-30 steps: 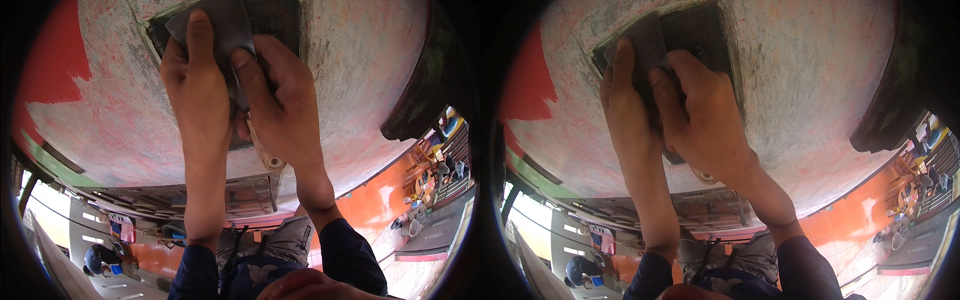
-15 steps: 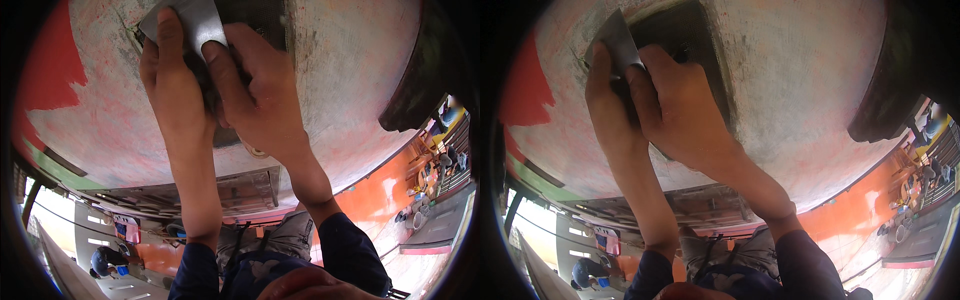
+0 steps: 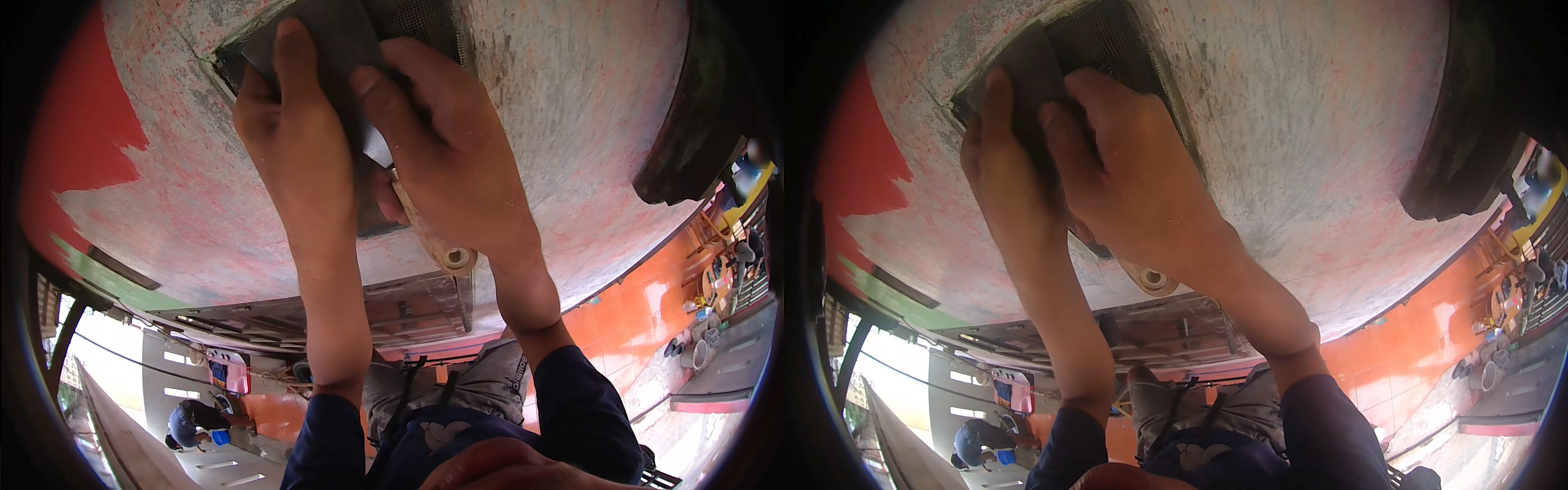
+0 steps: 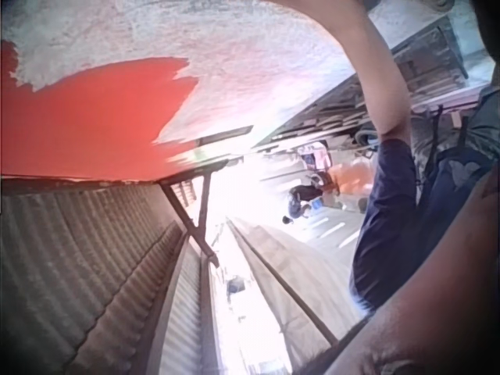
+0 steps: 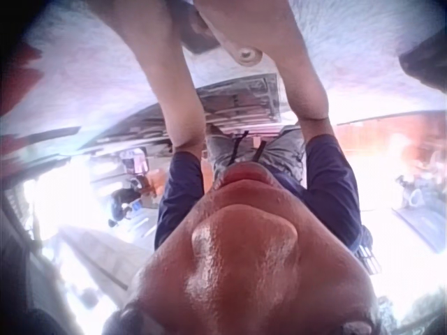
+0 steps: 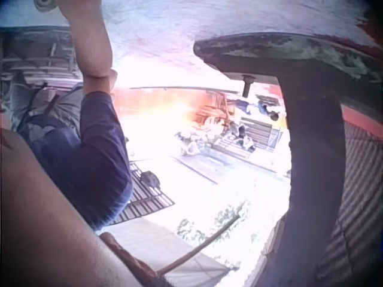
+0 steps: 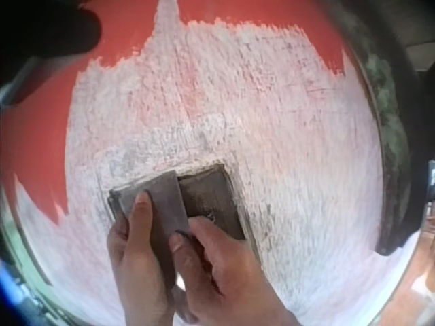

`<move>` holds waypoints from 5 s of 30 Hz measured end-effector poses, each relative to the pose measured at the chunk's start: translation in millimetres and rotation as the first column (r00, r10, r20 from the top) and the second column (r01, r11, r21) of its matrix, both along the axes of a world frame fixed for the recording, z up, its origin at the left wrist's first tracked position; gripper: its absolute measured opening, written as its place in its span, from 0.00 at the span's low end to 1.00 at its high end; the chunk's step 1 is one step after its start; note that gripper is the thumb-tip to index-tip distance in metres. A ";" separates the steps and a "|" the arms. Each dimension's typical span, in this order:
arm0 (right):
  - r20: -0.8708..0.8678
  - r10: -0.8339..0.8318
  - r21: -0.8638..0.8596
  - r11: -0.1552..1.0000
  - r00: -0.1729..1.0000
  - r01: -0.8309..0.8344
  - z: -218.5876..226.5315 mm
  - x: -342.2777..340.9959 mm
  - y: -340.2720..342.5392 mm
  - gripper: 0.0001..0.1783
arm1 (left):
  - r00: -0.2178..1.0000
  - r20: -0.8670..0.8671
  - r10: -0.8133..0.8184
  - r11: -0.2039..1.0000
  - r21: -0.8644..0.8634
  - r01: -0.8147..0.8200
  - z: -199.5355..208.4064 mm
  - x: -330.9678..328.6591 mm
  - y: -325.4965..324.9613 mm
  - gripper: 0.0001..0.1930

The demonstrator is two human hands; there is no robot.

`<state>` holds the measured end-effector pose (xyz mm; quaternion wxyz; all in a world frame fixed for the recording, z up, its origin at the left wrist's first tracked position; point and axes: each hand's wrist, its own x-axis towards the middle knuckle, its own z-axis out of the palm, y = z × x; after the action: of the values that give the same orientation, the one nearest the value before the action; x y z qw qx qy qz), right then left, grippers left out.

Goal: The person uses a metal scraper to remove old paint and plaster from a ceiling surface. They repeatedly scrape a rectangular area and surrounding painted sections, working from a standing position on a scaffold or ladder. A second person is visible in the background cleaning the floor.

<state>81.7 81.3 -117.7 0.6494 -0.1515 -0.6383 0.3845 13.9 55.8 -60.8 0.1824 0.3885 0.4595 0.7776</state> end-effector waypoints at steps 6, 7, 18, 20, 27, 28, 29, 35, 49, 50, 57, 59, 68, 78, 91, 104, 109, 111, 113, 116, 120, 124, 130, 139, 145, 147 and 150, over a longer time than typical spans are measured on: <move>0.047 -0.096 0.116 0.989 0.994 0.090 -3.7 -2.2 11.7 0.08 | 0.971 -0.156 -0.183 0.932 0.286 0.222 -27.0 -11.3 2.0 0.21; 0.034 -0.066 0.116 0.991 0.997 0.062 -5.2 -1.5 12.2 0.09 | 0.981 -0.136 -0.140 0.947 0.271 0.173 -31.6 -10.1 4.8 0.21; 0.045 -0.026 0.072 0.997 0.999 0.023 1.1 4.1 4.2 0.09 | 0.952 -0.113 -0.283 0.906 0.293 0.305 -22.8 -24.9 15.1 0.19; -0.027 0.096 -0.040 0.994 0.995 -0.097 1.9 9.5 -2.5 0.10 | 0.976 -0.087 -0.202 0.932 0.288 0.218 -22.1 -18.2 15.8 0.19; -0.130 0.118 -0.260 0.954 0.984 -0.148 4.7 21.3 -9.9 0.16 | 0.959 -0.280 0.048 0.972 0.236 0.020 -23.6 1.2 4.7 0.19; -0.132 0.144 -0.227 0.959 0.981 -0.171 4.7 23.5 -9.5 0.17 | 0.950 -0.306 0.070 0.976 0.220 -0.001 -26.0 3.0 2.2 0.20; -0.122 0.148 -0.239 0.955 0.981 -0.173 4.8 25.8 -8.9 0.18 | 0.952 -0.295 0.082 0.977 0.214 -0.018 -26.4 3.3 4.2 0.20; -0.075 0.168 -0.252 0.951 0.983 -0.182 8.1 32.8 -7.9 0.20 | 0.963 -0.239 0.124 0.963 0.265 -0.058 -30.8 9.8 10.5 0.19; 0.241 -0.216 0.202 0.965 0.946 0.169 10.0 41.1 13.4 0.09 | 0.909 -0.043 -0.415 0.860 0.308 0.407 -26.6 7.9 13.9 0.17; 0.240 -0.205 0.201 0.967 0.949 0.158 10.1 41.8 14.8 0.09 | 0.941 -0.065 -0.332 0.888 0.314 0.335 -26.9 6.8 21.7 0.17; 0.284 -0.040 0.162 0.987 0.958 -0.007 13.9 46.7 13.7 0.09 | 0.987 -0.014 -0.162 0.914 0.376 0.155 -45.6 10.2 32.0 0.21; 0.307 -0.095 0.065 0.995 0.947 0.078 12.4 48.2 8.8 0.11 | 0.984 -0.031 -0.174 0.922 0.346 0.174 -46.2 9.0 34.1 0.20; 0.284 -0.036 -0.119 0.990 0.958 0.072 23.4 58.9 -3.5 0.17 | 0.986 0.049 -0.161 0.969 0.195 0.149 -23.4 24.0 21.0 0.17; 0.733 -0.050 0.013 0.998 0.678 0.060 85.6 97.4 -7.6 0.13 | 0.765 0.088 -0.638 0.739 0.350 0.576 -38.9 19.4 20.3 0.13; 0.637 -0.590 0.387 0.802 0.497 0.455 96.6 78.1 -30.5 0.15 | 0.763 0.098 -0.639 0.750 0.297 0.591 -47.2 15.9 25.1 0.16; 0.397 -0.699 0.646 0.673 0.595 0.359 88.2 89.2 4.3 0.14 | 0.762 0.073 -0.644 0.737 0.329 0.591 -50.5 25.0 35.6 0.18; 0.428 -0.770 0.750 0.595 0.474 0.288 83.1 109.0 5.0 0.12 | 0.794 0.009 -0.608 0.752 0.326 0.573 -51.4 26.2 30.6 0.18; 0.519 -0.802 0.752 0.593 0.296 0.287 74.8 117.2 -4.2 0.19 | 0.826 -0.001 -0.564 0.791 0.286 0.540 -54.9 23.5 20.4 0.18; 0.491 -0.759 0.729 0.627 0.426 0.277 52.4 119.4 -17.0 0.32 | 0.779 -0.063 -0.624 0.746 0.248 0.618 -62.5 21.9 10.2 0.17; 0.541 -0.605 0.571 0.774 0.584 0.274 7.1 130.5 -40.3 0.35 | 0.799 -0.161 -0.579 0.797 0.093 0.597 -93.0 18.9 -9.0 0.14; 0.672 -0.253 0.121 0.965 0.695 0.234 -98.7 143.2 -70.7 0.36 | 0.693 -0.433 -0.576 0.814 -0.228 0.534 -167.2 -9.1 -41.2 0.09; 0.466 -0.006 -0.242 0.961 0.885 0.134 -241.5 104.8 -92.0 0.25 | 0.652 -0.475 -0.591 0.806 -0.384 0.450 -263.4 -41.9 -74.3 0.08; 0.122 0.178 -0.894 0.447 0.977 0.030 -355.6 24.1 -204.6 0.14 | 0.849 0.108 -0.518 0.508 -0.759 0.406 -365.8 -85.2 -156.3 0.13; 0.368 0.151 -0.770 0.602 0.917 0.210 -331.1 20.4 -157.2 0.16 | 0.818 0.193 -0.542 0.606 -0.585 0.539 -388.9 -61.4 -156.5 0.18; 0.422 -0.116 -0.515 0.786 0.899 0.342 -296.2 27.0 -105.2 0.12 | 0.579 0.275 -0.768 0.381 -0.529 0.758 -368.3 -47.7 -137.7 0.17; 0.342 -0.164 -0.521 0.787 0.925 0.332 -290.4 24.4 -102.4 0.10 | 0.578 0.276 -0.768 0.381 -0.528 0.759 -363.3 -48.6 -141.2 0.17; 0.340 -0.215 -0.463 0.809 0.915 0.362 -289.7 18.7 -110.3 0.09 | 0.603 0.213 -0.769 0.422 -0.539 0.729 -358.6 -53.1 -151.2 0.17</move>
<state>100.3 -29.0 -407.4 0.5420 -0.4673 -0.5635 0.4127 -39.2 -95.4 -419.4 0.6016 0.5022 0.4558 0.4221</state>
